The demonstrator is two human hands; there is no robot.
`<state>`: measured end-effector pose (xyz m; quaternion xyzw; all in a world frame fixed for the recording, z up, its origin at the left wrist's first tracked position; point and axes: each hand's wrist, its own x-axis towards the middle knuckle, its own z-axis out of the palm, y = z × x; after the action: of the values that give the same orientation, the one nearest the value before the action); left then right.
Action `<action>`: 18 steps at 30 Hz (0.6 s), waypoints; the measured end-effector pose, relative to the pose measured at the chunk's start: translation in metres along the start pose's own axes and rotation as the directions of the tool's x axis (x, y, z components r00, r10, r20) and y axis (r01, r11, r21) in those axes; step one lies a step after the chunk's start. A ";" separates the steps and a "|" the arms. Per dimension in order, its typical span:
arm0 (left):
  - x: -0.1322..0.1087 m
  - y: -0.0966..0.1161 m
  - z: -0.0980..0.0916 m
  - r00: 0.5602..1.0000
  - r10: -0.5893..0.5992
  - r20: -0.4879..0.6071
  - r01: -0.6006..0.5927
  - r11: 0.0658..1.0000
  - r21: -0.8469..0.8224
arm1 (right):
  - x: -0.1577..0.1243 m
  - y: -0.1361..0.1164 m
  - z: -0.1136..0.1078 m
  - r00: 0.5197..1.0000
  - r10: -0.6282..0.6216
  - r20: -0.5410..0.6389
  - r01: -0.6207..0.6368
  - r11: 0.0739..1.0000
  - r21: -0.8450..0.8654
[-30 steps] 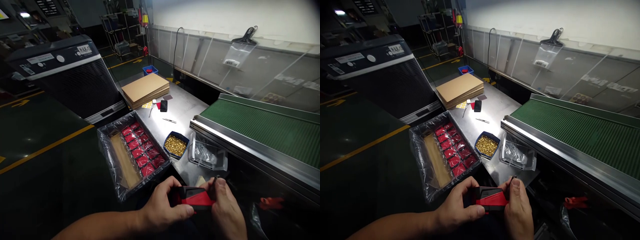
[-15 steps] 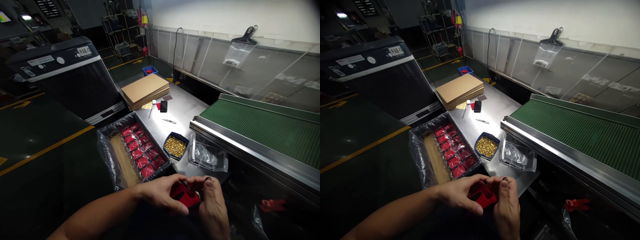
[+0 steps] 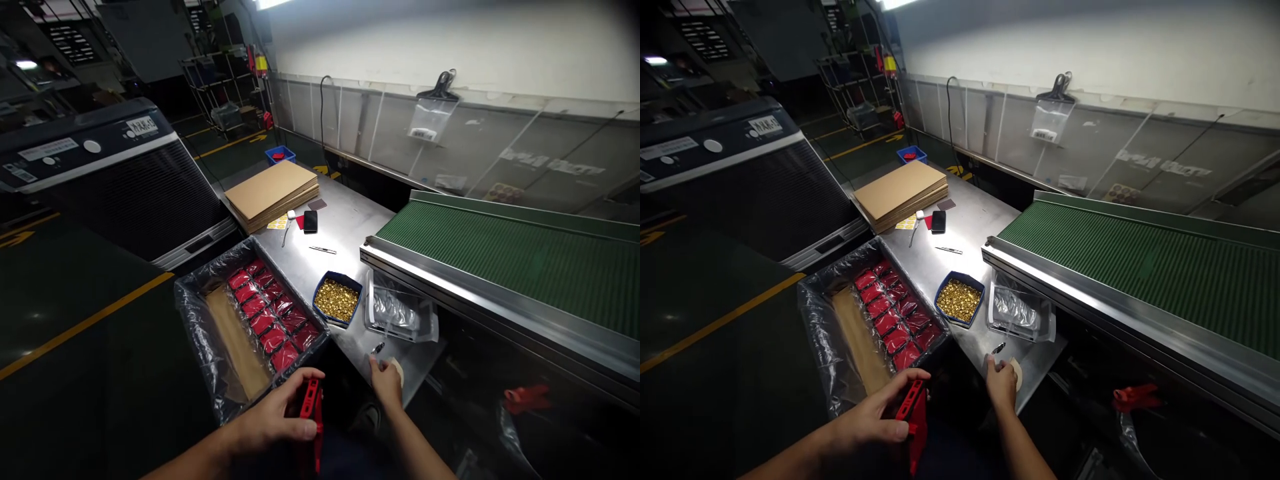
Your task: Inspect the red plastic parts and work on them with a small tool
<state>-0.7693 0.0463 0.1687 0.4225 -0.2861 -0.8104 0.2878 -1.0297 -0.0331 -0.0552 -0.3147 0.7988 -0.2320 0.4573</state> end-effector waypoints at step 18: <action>0.056 -0.010 0.012 0.900 -0.106 -0.423 0.006 0.973 -0.230 | 0.026 0.054 -0.166 0.857 0.370 -0.359 -0.076 0.780 0.621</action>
<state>-0.8082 0.0163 0.1382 0.5649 -0.1101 -0.7312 0.3662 -1.2010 -0.0007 -0.0268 0.0068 0.8049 -0.4772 0.3528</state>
